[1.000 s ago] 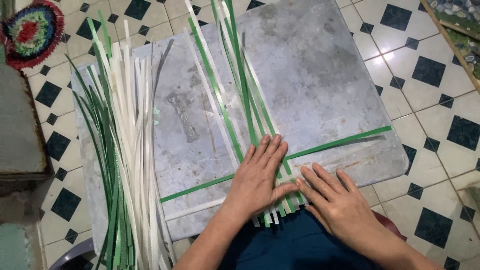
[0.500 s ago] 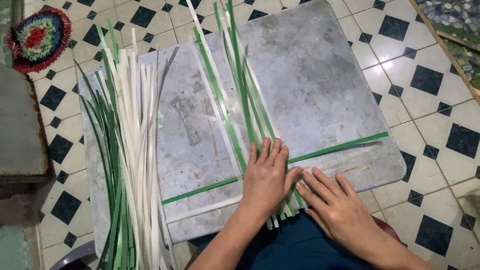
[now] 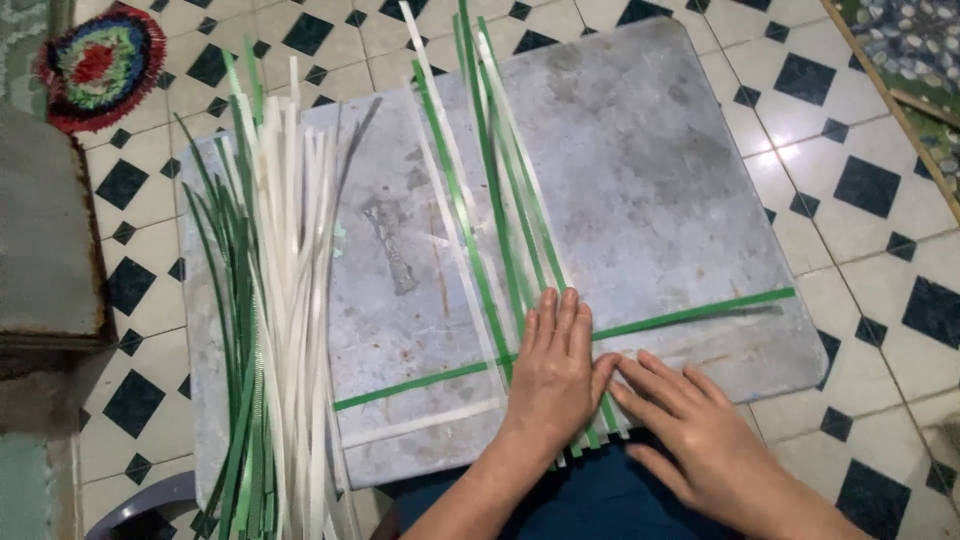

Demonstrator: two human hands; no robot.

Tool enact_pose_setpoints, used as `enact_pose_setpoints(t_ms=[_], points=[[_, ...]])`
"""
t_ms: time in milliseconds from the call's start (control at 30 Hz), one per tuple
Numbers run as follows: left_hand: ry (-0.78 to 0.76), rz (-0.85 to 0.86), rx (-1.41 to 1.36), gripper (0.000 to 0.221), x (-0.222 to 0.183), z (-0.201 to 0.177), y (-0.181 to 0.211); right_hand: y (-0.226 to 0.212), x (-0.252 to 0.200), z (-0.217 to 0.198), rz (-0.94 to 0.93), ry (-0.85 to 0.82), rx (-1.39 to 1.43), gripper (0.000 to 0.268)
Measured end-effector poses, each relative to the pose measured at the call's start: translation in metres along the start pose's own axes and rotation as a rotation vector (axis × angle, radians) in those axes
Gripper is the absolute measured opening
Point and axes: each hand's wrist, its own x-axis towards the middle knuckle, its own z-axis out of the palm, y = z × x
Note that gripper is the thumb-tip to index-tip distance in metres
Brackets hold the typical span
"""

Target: The person is weaving green and white plastic strips together on a table to create a woven mat or component.

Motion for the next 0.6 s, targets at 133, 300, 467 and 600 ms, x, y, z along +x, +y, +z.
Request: enact_pose_setpoints(t_ms=[133,300,467,600], points=[[-0.009,-0.013,-0.034,0.057,0.0,-0.002,0.0,-0.005,0.035,-0.046,0.063,0.039,0.181,0.045],[-0.009,-0.013,-0.109,0.065,0.006,-0.013,0.002,0.005,0.146,-0.055,-0.142,0.227,0.18,0.033],[-0.068,-0.043,-0.148,0.051,0.007,-0.018,0.002,-0.005,0.239,-0.062,0.362,0.205,0.519,0.015],[-0.055,-0.043,-0.136,0.049,0.005,-0.013,0.001,-0.011,0.266,-0.069,0.485,0.065,0.662,0.02]])
